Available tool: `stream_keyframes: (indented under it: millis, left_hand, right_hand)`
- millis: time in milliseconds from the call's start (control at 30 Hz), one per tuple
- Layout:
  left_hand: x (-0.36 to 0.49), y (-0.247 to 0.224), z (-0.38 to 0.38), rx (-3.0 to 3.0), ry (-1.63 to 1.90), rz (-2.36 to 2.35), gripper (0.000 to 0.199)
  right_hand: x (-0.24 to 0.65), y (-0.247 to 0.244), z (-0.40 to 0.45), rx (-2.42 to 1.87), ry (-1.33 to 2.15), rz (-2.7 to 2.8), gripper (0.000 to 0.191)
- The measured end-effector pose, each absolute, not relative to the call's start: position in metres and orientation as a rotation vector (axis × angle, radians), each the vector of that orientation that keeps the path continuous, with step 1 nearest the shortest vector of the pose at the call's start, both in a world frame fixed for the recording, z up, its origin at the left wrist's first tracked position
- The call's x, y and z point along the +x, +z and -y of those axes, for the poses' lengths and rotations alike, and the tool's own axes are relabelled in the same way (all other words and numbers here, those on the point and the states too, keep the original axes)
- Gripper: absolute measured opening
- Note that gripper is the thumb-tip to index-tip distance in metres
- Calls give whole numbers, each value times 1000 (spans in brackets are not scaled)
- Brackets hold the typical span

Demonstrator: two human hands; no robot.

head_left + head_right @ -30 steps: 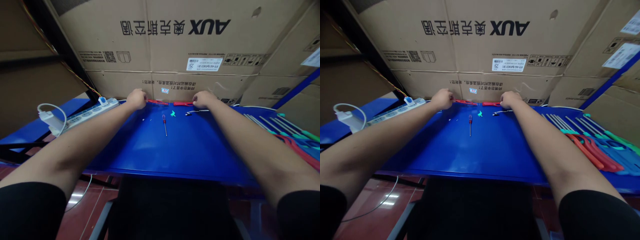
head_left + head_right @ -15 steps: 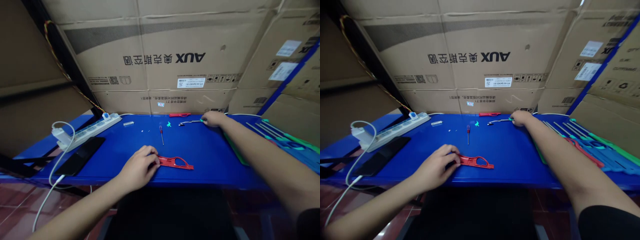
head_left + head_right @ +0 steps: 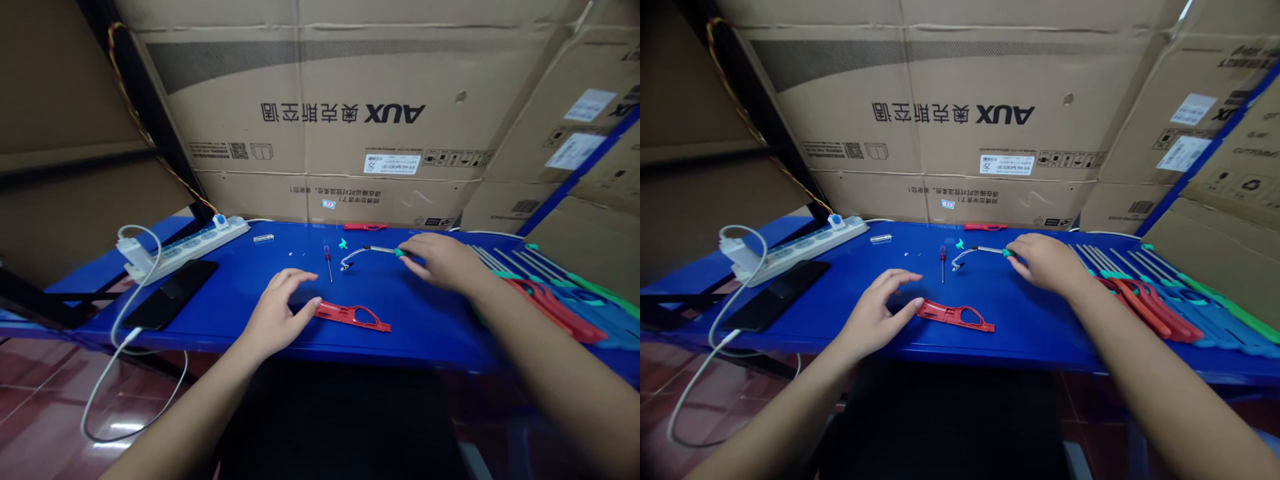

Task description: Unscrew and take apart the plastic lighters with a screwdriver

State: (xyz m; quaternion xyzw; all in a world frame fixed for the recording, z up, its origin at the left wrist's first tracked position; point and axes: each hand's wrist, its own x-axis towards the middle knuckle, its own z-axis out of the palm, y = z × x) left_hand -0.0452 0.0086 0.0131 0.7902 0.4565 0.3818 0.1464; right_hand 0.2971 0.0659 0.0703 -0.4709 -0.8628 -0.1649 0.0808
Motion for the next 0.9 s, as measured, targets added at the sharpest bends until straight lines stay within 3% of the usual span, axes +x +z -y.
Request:
stream_keyframes:
  millis: [167,433,667,900]
  left_hand:
    - [-32,44,-7,2486,1315,-1170,43]
    - [-26,36,2,2121,1381,-1062,19]
    - [-27,30,15,2184,1486,-830,6]
    - [-22,25,23,2066,1466,-827,4]
  right_hand:
    - [270,69,-17,-1116,-419,2463,29]
    - [246,53,21,-985,-163,2394,21]
    - [232,29,46,-939,0,2214,26]
    - [230,22,60,-986,-99,2173,33]
